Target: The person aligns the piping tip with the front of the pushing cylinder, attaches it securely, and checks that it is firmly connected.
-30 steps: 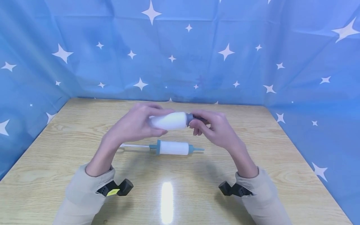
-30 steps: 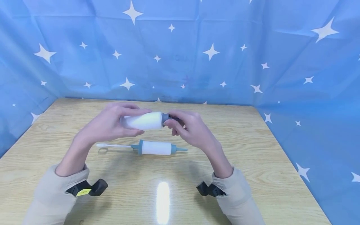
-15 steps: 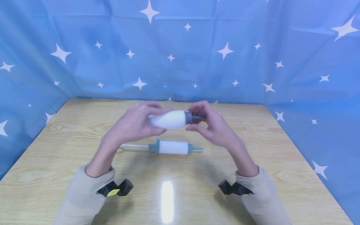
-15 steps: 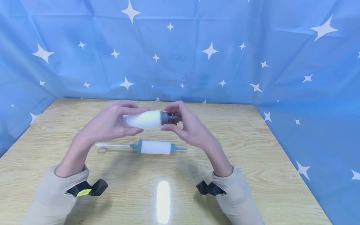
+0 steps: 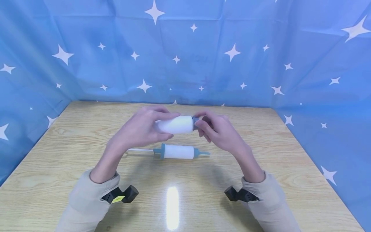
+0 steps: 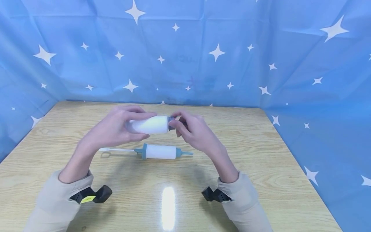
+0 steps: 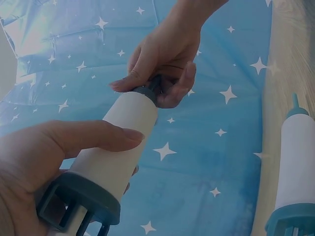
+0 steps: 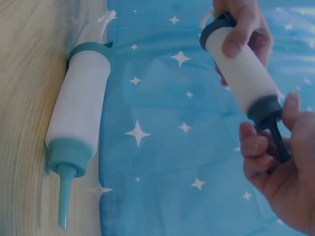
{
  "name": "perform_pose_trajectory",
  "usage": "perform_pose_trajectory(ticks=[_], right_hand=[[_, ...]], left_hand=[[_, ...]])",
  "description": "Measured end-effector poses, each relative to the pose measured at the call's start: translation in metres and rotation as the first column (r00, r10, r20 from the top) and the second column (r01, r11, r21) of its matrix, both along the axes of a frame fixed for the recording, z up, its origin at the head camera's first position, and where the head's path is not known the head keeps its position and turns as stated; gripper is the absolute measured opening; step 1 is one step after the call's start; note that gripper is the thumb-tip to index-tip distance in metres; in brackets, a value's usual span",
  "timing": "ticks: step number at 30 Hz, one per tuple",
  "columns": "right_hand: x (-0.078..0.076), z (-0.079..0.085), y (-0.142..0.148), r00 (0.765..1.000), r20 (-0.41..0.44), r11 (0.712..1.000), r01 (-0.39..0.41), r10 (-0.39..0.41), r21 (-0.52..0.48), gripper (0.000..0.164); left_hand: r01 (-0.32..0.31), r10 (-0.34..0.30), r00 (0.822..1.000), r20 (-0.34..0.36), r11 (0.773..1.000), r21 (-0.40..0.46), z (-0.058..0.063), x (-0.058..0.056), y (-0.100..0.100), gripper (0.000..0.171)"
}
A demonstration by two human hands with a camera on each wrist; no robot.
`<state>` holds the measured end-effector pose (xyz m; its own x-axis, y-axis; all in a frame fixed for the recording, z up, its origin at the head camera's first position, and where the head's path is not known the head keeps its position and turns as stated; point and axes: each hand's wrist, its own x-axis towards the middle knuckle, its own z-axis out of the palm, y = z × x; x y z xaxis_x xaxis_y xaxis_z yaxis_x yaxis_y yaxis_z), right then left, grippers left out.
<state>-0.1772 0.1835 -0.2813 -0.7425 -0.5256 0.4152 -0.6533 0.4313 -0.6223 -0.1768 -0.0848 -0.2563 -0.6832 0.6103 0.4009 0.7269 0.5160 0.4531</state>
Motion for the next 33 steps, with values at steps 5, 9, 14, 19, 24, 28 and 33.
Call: perform_pose_trajectory(ticks=[5, 9, 14, 19, 24, 28, 33], right_hand=[[-0.0007, 0.0016, 0.0031, 0.994, 0.071, 0.997, -0.079, 0.081, -0.026, 0.048], [-0.0009, 0.0028, 0.0037, 0.990, 0.074, 0.992, -0.120, 0.122, -0.034, 0.046], [-0.0010, 0.0039, 0.0051, 0.995, 0.059, 0.996, -0.081, 0.079, 0.042, 0.016], [-0.0004, 0.0044, 0.0064, 0.996, 0.061, 0.996, -0.062, 0.058, 0.068, 0.029], [-0.0001, 0.0034, 0.0058, 0.991, 0.079, 0.994, -0.105, 0.104, 0.002, 0.049], [-0.0004, 0.0030, 0.0056, 0.993, 0.051, 0.994, -0.106, 0.106, -0.002, 0.034], [0.0004, 0.0049, 0.0055, 0.998, 0.022, 0.997, -0.053, 0.052, 0.048, 0.024]], left_hand=[[-0.017, 0.017, 1.000, 0.007, 1.000, -0.005, -0.0004, -0.0008, -0.0011, 0.053], [-0.023, 0.023, 1.000, 0.013, 1.000, -0.007, -0.0008, -0.0006, -0.0017, 0.053], [-0.016, 0.016, 1.000, 0.020, 1.000, -0.007, -0.0008, 0.0007, -0.0005, 0.055], [-0.014, 0.015, 1.000, 0.027, 1.000, -0.014, -0.0006, 0.0014, 0.0004, 0.056], [-0.026, 0.026, 0.999, 0.026, 1.000, -0.010, -0.0012, 0.0005, -0.0006, 0.055], [-0.020, 0.020, 0.999, 0.030, 1.000, 0.000, -0.0019, -0.0001, -0.0010, 0.054], [-0.005, 0.005, 1.000, 0.025, 1.000, 0.006, -0.0021, 0.0000, -0.0010, 0.053]])
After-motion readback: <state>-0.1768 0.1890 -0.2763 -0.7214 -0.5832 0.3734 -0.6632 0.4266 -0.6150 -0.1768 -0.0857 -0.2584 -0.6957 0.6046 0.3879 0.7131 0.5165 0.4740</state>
